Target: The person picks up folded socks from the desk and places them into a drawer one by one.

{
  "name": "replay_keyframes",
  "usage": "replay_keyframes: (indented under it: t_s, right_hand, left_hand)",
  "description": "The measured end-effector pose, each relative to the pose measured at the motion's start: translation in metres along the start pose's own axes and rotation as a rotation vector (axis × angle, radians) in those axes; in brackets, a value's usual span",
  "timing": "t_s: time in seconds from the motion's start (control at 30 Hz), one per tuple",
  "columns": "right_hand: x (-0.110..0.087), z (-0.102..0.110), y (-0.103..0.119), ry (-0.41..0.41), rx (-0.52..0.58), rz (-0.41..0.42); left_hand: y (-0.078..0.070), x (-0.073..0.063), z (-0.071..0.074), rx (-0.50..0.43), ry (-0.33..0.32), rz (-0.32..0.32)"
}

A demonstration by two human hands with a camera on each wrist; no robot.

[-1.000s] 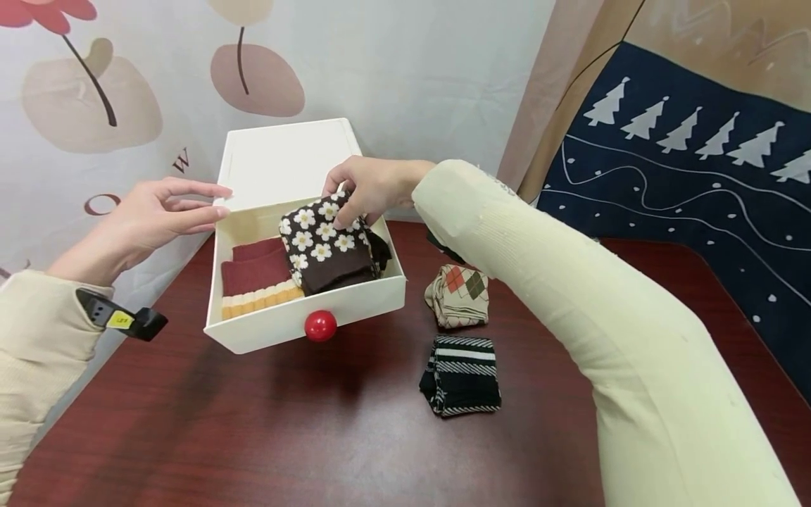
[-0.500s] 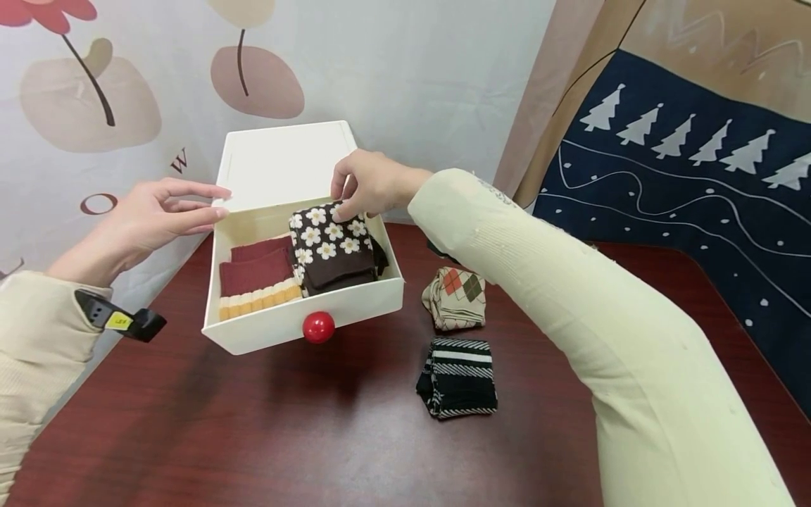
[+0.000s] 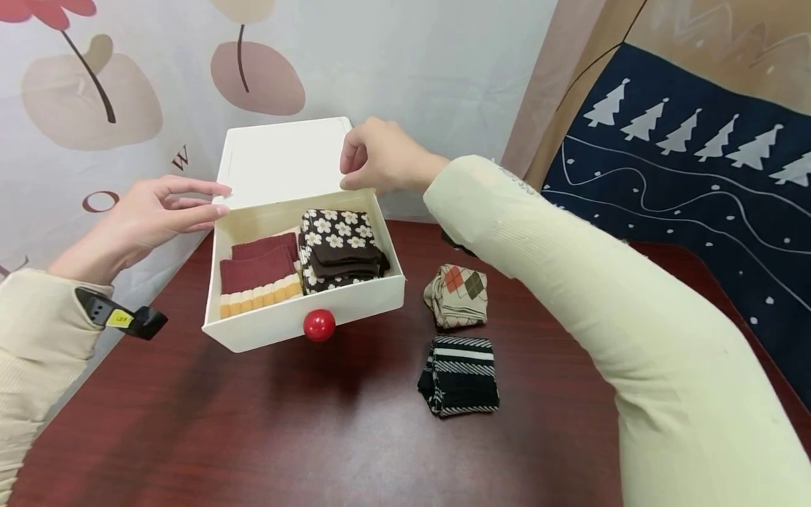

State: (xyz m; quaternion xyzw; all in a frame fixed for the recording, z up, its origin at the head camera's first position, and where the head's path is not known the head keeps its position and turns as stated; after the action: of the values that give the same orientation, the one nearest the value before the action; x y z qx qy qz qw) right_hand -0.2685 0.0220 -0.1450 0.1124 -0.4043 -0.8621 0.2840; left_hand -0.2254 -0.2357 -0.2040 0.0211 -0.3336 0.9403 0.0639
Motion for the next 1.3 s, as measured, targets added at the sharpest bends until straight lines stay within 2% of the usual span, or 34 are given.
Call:
replay_keyframes:
  t_s: [0.17, 0.37, 0.47, 0.63, 0.77, 0.9, 1.03, 1.17, 1.3]
  right_hand:
    - [-0.015, 0.011, 0.007, -0.034, -0.006, 0.036]
    - [-0.047, 0.010, 0.021, -0.029, 0.028, 0.211]
    - [-0.072, 0.002, 0.026, 0.001, 0.093, 0.270]
    - [-0.117, -0.022, 0.028, 0.090, 0.225, 0.278]
    - [-0.142, -0.040, 0.023, 0.104, 0.359, 0.283]
    - [-0.151, -0.056, 0.006, 0.084, 0.565, 0.284]
    - [-0.146, -0.075, -0.016, 0.068, 0.750, 0.273]
    - [-0.141, -0.094, -0.036, 0.050, 0.844, 0.257]
    - [-0.138, -0.105, -0.049, 0.031, 0.915, 0.252]
  left_hand:
    - [0.000, 0.000, 0.001, 0.004, 0.002, 0.007]
    - [-0.002, -0.001, 0.000, -0.019, 0.000, 0.001]
    - [-0.003, -0.001, -0.002, -0.018, 0.005, 0.004]
    - [-0.006, 0.000, -0.003, -0.007, 0.010, -0.007]
    - [-0.006, 0.001, -0.002, -0.020, 0.014, -0.009]
    - [-0.004, 0.002, -0.003, -0.019, 0.018, -0.002]
    - [-0.002, 0.001, -0.002, -0.021, 0.017, 0.006]
    - [-0.001, 0.000, -0.002, -0.027, 0.020, 0.011]
    - [-0.002, 0.000, -0.003, -0.030, 0.020, 0.004]
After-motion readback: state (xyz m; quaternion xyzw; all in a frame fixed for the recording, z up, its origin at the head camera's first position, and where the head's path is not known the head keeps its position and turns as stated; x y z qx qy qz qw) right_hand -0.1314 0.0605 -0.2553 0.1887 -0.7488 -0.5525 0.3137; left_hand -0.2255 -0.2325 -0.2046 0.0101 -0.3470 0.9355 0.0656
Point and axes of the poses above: each hand's wrist, its own x-axis towards the middle knuckle, its own z-axis out of the back of the hand, y = z × x, the point moved 5 cm from there along x, towards the middle knuckle, and after that the axes turned 15 degrees about x, right-handed, at the moved point
